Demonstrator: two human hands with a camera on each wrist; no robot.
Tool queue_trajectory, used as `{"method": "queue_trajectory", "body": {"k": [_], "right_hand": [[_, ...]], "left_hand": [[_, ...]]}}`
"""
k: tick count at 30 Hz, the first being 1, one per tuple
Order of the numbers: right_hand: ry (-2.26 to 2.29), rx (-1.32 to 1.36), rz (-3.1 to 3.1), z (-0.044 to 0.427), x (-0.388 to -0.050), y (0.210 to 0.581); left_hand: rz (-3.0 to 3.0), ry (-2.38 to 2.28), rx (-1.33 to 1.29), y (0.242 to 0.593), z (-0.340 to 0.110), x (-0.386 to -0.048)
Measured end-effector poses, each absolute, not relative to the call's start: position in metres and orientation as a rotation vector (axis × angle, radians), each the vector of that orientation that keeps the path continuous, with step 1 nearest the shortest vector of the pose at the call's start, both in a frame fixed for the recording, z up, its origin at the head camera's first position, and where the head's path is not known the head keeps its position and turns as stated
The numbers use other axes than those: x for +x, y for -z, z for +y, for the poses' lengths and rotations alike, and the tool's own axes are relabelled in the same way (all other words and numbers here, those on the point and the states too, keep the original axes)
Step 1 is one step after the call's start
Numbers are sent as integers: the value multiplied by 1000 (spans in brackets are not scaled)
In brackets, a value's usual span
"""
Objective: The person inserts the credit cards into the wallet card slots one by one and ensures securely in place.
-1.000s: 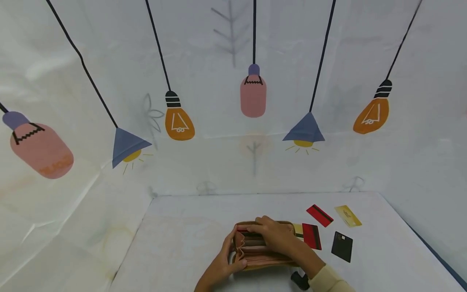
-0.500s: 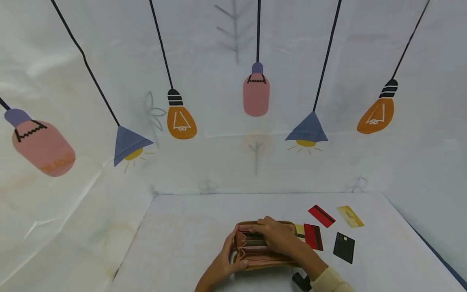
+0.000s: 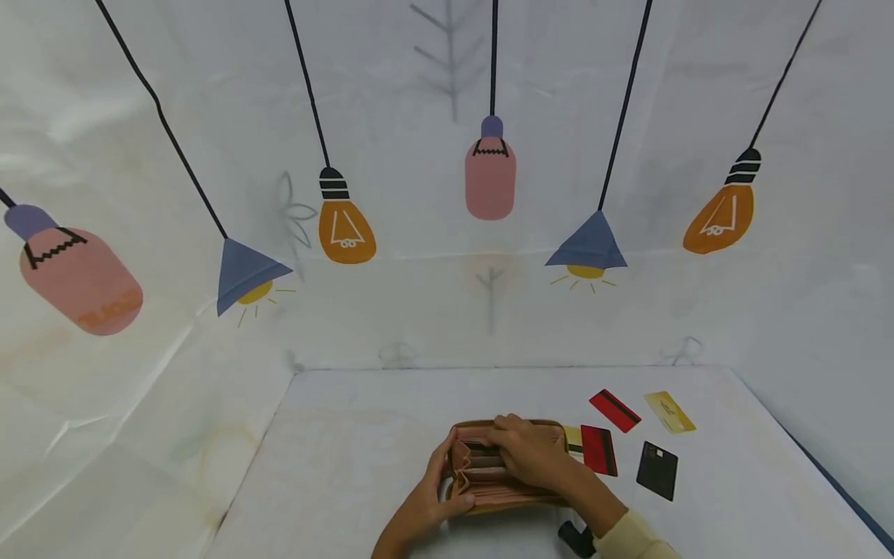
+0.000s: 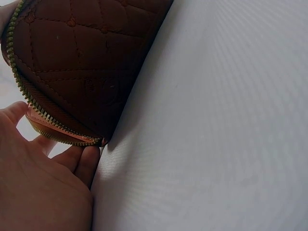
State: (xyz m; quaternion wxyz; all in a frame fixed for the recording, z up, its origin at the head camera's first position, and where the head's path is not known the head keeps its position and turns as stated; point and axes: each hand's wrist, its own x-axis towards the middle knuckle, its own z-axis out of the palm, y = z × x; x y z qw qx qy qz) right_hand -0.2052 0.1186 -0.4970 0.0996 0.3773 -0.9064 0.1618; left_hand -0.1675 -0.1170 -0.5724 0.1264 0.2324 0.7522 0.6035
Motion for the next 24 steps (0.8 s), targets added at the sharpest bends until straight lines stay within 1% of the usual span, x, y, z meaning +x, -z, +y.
{"method": "queue_trajectory", "body": {"k": [12, 16, 20, 24], "right_hand": [[-458, 1021, -2638, 111, -196, 496], [-587, 1011, -2706, 113, -198, 495], [-751, 1002, -2766, 124, -198, 492], [-895, 999, -2656, 147, -195, 490]], "left_hand": [[2159, -1769, 637, 573, -117, -169], [2139, -1772, 636, 572, -118, -170], [2150, -1761, 641, 571, -118, -170], [2153, -1757, 648, 571, -118, -170]]}}
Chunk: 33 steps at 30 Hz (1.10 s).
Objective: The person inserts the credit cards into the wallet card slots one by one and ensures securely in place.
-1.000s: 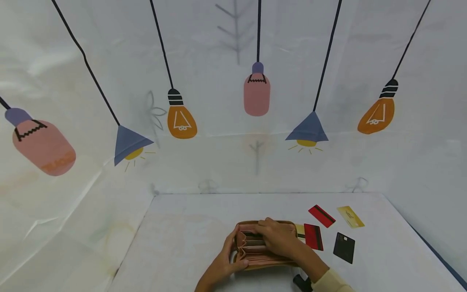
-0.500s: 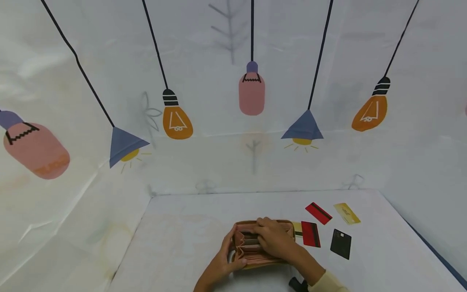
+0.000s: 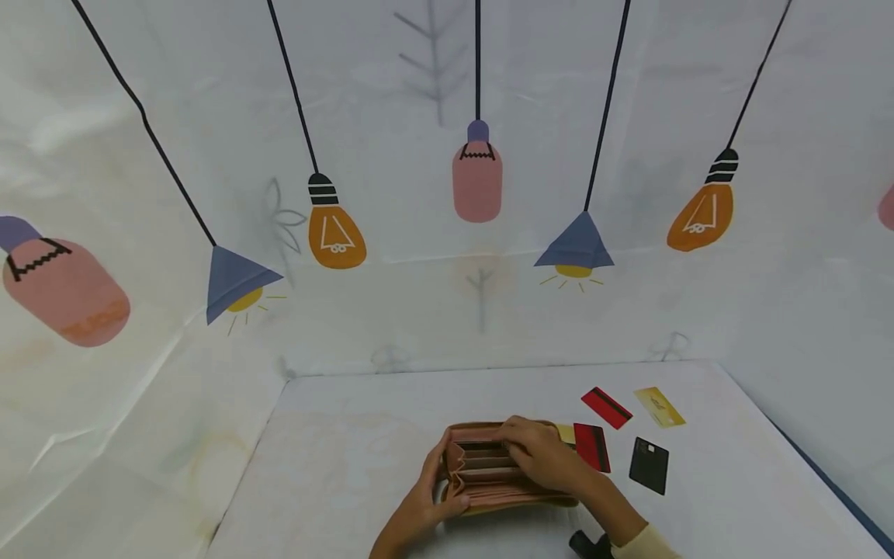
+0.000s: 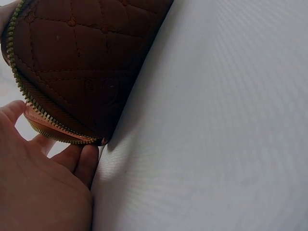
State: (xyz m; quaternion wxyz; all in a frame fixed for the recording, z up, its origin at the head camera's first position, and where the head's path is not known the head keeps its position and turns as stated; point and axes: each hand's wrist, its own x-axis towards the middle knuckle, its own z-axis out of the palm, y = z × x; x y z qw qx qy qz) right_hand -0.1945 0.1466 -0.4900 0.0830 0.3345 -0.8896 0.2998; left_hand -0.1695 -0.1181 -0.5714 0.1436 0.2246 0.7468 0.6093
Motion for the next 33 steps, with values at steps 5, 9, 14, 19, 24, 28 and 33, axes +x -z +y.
{"method": "queue_trajectory", "body": {"k": [5, 9, 14, 19, 24, 28, 33], "right_hand": [[-1037, 839, -2467, 191, -193, 493], [-951, 582, -2494, 240, -190, 497], [-850, 294, -2770, 302, -184, 500], [-831, 183, -3051, 340, -185, 510], [-692, 97, -3191, 349, -189, 528], [-611, 96, -3252, 350, -188, 532], [-590, 69, -3289, 349, -187, 530]], "left_hand": [[2130, -1775, 666, 572, -118, -171], [2125, -1788, 680, 572, -118, -171], [2124, -1782, 669, 571, -118, -170], [2133, -1798, 656, 570, -120, -170], [2154, -1792, 667, 572, -122, -170], [2136, -1797, 698, 576, -120, -171], [2105, -1808, 738, 577, -119, -173]]}}
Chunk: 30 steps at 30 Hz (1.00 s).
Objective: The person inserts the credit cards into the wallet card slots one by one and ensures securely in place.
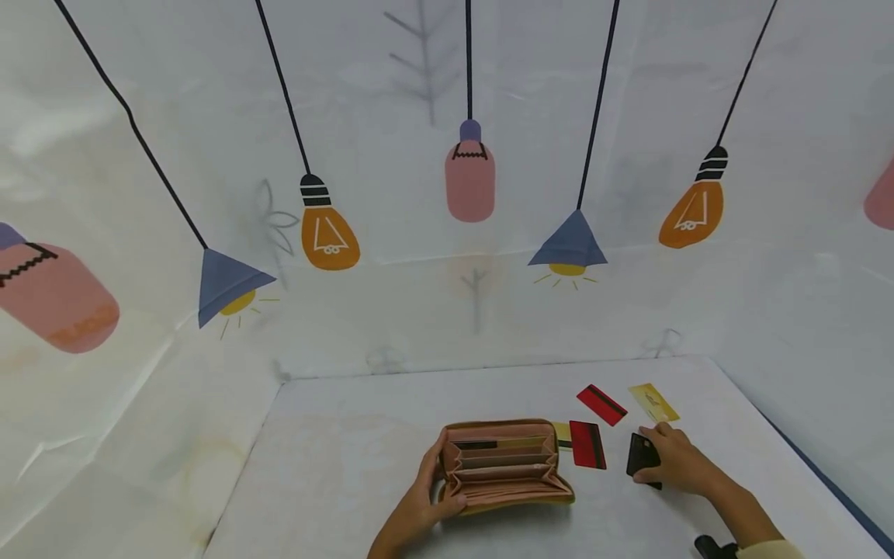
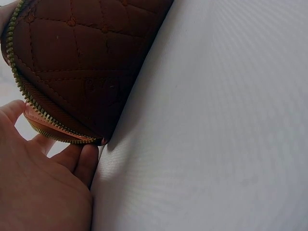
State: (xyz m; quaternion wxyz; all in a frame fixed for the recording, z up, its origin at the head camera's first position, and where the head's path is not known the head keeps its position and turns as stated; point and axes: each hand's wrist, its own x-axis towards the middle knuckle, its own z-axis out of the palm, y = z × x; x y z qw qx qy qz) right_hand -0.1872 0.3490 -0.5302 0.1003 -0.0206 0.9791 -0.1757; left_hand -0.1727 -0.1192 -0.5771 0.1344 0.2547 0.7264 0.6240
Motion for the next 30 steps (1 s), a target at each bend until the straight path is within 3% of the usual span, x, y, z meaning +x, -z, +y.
{"method": "queue_trajectory", "body": {"k": [12, 30], "right_hand": [[465, 46, 2945, 350, -184, 535], [492, -67, 3173, 353, -176, 525]], "left_hand": [[2155, -1766, 731, 576, -119, -174], [2078, -1794, 646, 573, -117, -170]]}}
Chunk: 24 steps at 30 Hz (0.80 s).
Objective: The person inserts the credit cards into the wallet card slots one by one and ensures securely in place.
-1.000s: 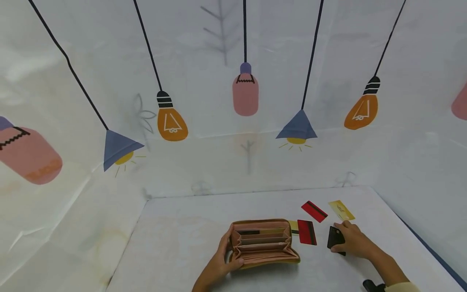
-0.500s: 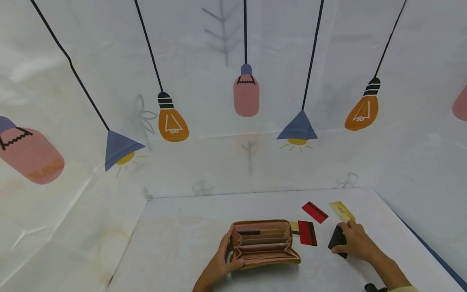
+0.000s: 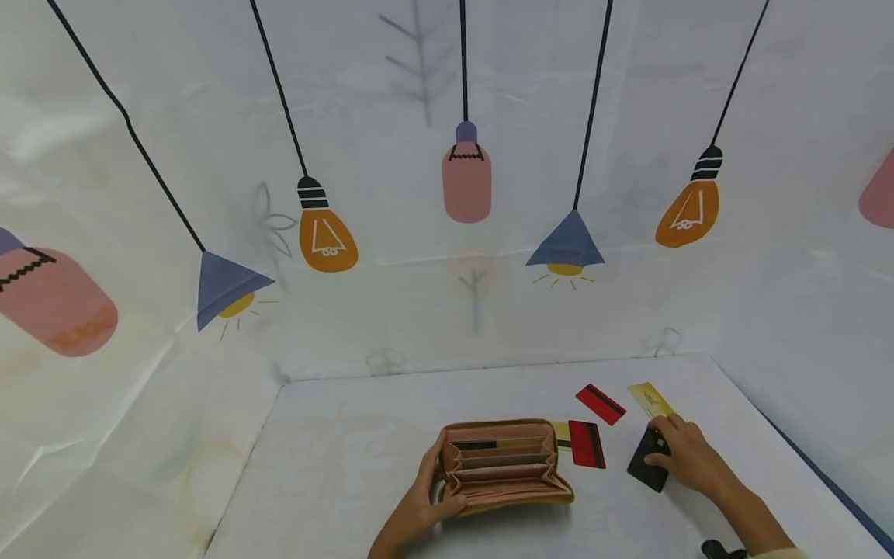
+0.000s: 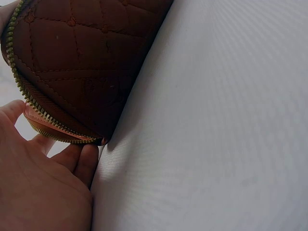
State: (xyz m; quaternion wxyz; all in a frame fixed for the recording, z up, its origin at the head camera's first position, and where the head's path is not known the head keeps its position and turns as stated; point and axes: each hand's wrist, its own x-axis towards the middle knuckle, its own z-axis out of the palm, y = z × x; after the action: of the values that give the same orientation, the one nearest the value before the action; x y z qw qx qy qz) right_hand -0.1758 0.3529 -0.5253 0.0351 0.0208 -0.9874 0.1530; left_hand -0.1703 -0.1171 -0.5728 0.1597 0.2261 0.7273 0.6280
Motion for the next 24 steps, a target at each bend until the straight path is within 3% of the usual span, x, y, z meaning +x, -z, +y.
{"method": "queue_trajectory", "body": {"k": [24], "right_hand": [[-582, 103, -3094, 366, -166, 505]], "left_hand": [[2082, -1808, 669, 570, -117, -170]]}}
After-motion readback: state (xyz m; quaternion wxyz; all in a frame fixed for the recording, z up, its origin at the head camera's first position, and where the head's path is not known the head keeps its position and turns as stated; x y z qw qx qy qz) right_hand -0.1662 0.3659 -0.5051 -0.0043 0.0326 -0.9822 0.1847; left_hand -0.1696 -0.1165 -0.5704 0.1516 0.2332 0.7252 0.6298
